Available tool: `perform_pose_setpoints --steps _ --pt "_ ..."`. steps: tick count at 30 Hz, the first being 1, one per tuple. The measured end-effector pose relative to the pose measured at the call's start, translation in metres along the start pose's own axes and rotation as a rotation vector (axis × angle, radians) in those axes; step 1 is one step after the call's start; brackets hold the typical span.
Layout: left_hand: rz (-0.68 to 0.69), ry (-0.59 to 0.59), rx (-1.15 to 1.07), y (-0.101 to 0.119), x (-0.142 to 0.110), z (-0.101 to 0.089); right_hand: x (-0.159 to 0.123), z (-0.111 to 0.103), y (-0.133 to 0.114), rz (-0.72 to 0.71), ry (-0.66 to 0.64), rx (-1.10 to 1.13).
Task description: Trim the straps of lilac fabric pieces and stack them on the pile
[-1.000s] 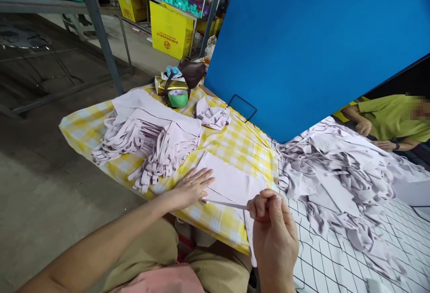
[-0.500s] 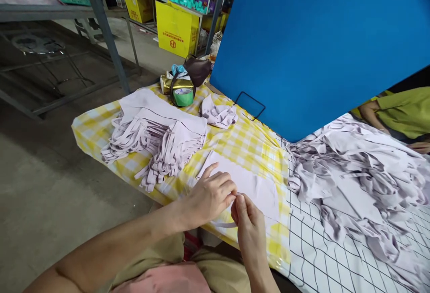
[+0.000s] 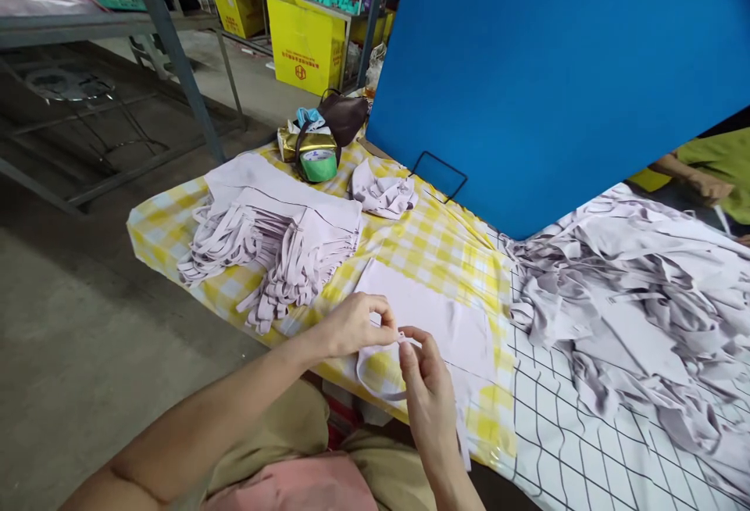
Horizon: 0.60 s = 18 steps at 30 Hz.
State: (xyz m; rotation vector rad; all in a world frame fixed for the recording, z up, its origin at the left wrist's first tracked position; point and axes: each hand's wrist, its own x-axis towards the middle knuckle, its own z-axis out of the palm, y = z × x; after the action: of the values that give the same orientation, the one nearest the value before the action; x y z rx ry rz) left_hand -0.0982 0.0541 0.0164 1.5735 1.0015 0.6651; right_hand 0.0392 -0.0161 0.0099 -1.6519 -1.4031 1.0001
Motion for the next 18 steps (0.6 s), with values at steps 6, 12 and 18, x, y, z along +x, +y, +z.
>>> perform_pose_setpoints --steps 6,12,18 --pt "-0.179 -0.102 -0.25 -0.02 0.006 0.001 -0.003 0.009 0.014 -0.164 0.14 -0.234" --pt "-0.251 -0.16 -0.378 -0.029 0.005 0.006 0.0 0.011 0.027 -0.54 0.274 -0.458" --pt "-0.044 -0.099 0.044 -0.037 0.014 0.009 0.013 0.004 0.036 -0.464 0.295 -0.442"
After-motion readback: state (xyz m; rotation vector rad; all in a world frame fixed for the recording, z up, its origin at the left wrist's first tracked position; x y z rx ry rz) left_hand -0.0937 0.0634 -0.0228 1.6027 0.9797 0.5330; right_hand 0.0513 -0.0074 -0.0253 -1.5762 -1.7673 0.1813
